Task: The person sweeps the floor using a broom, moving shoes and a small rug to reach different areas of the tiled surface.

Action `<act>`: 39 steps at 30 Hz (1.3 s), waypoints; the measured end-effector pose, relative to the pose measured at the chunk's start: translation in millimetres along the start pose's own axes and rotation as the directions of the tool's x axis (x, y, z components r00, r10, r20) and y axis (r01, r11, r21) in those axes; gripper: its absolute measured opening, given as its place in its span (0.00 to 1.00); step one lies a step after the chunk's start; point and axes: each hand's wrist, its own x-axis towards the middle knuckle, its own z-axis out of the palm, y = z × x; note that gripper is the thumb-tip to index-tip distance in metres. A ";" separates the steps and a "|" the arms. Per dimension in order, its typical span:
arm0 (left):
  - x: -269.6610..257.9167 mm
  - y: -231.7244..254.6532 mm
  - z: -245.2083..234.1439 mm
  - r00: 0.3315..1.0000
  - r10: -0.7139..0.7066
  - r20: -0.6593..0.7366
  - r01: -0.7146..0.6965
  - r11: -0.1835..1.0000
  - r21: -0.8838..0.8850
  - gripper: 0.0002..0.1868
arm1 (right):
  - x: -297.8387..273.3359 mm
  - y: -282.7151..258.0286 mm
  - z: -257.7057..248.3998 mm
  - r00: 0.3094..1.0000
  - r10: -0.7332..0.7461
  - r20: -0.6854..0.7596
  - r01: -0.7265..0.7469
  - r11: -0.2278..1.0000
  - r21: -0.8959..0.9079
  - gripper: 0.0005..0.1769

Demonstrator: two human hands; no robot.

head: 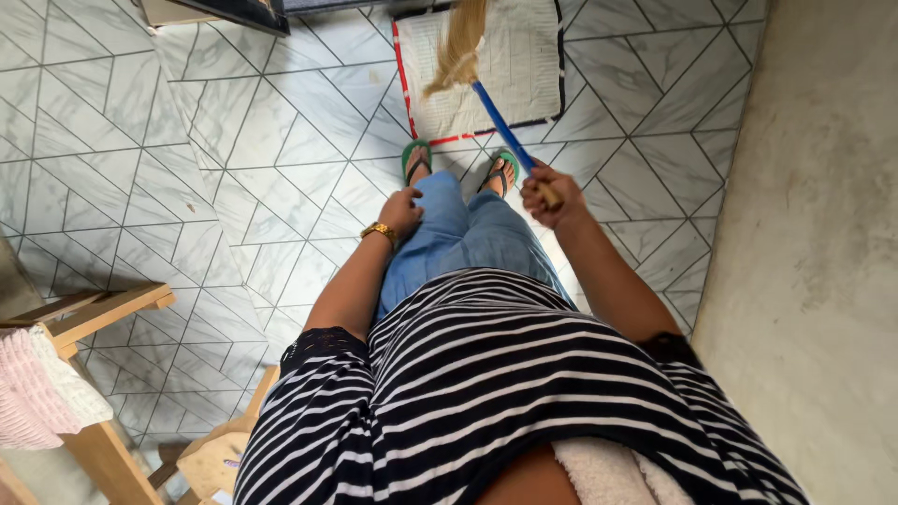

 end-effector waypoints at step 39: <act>224.6 172.3 -164.9 0.937 0.218 0.274 -0.279 0.938 0.204 0.17 | 133.3 -276.1 93.5 0.926 -0.343 -0.156 0.377 0.839 0.391 0.20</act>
